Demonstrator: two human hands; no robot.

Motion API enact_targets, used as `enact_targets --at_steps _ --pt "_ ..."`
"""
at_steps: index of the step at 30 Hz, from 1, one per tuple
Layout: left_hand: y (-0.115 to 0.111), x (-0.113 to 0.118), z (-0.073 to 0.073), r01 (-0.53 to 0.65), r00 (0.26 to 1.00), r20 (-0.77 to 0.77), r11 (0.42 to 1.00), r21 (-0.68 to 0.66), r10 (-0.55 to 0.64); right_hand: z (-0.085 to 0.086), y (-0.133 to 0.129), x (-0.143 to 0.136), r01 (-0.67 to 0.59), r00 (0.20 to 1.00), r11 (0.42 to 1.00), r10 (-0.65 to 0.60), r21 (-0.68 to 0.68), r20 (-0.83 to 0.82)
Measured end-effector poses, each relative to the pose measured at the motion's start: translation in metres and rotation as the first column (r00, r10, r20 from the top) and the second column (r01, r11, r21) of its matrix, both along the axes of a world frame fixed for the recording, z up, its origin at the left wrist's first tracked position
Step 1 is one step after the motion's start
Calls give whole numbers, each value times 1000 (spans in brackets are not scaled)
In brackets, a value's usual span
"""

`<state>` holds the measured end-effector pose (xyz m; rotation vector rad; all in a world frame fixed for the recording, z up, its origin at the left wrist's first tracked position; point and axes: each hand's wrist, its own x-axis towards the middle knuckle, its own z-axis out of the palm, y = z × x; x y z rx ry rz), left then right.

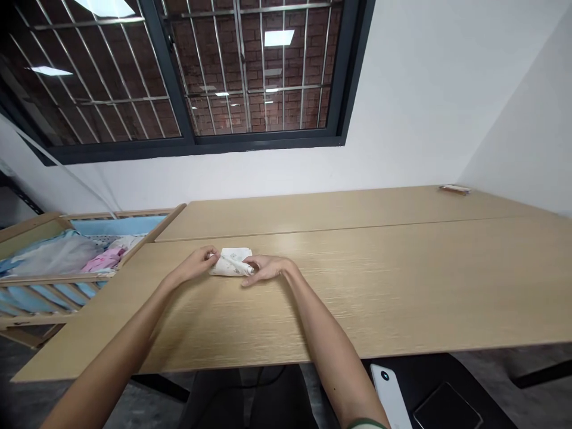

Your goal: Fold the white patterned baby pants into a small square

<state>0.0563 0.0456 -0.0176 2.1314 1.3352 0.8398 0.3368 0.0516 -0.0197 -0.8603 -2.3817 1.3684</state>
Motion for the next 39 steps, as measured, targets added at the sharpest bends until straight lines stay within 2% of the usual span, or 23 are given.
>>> enact_targets --at_steps 3,7,9,13,16,19,21,23,26,28,30,32,39 --pt "20 5 -4 -7 993 115 1000 -28 10 -12 7 -9 140 973 990 -137 5 -188" --pt "27 8 -19 -5 966 256 997 -73 24 -29 16 -17 351 892 936 -322 35 -317" --pt "26 9 -29 11 956 292 996 -87 15 -36 17 -22 492 840 865 -440 104 -318" --pt "26 11 -49 -13 954 300 999 -47 27 -50 20 -37 704 710 649 -649 289 -273" --pt "29 13 -61 -111 967 233 993 36 100 -59 22 -48 770 627 535 -734 347 -260" --pt "28 14 -66 -190 976 137 972 139 171 -60 21 -51 795 586 492 -775 355 -237" --pt "24 15 -64 -217 975 89 954 207 202 -54 15 -51 799 568 458 -789 390 -236" --pt "17 18 -60 -217 976 52 938 272 211 -46 7 -52 741 610 431 -753 514 -248" --pt "9 32 -58 -146 987 -17 932 331 161 -35 -6 -57 497 788 444 -590 746 -173" --pt "7 42 -62 -86 990 -78 942 324 117 -35 -9 -64 334 864 491 -500 805 -53" --pt "7 50 -69 -48 986 -138 956 290 92 -39 -8 -71 232 875 545 -478 806 71" --pt "9 52 -78 -33 978 -191 967 253 83 -44 -5 -74 188 855 589 -492 786 164" --pt "15 34 -93 -67 952 -280 976 205 125 -47 -5 -64 216 832 636 -518 741 202"
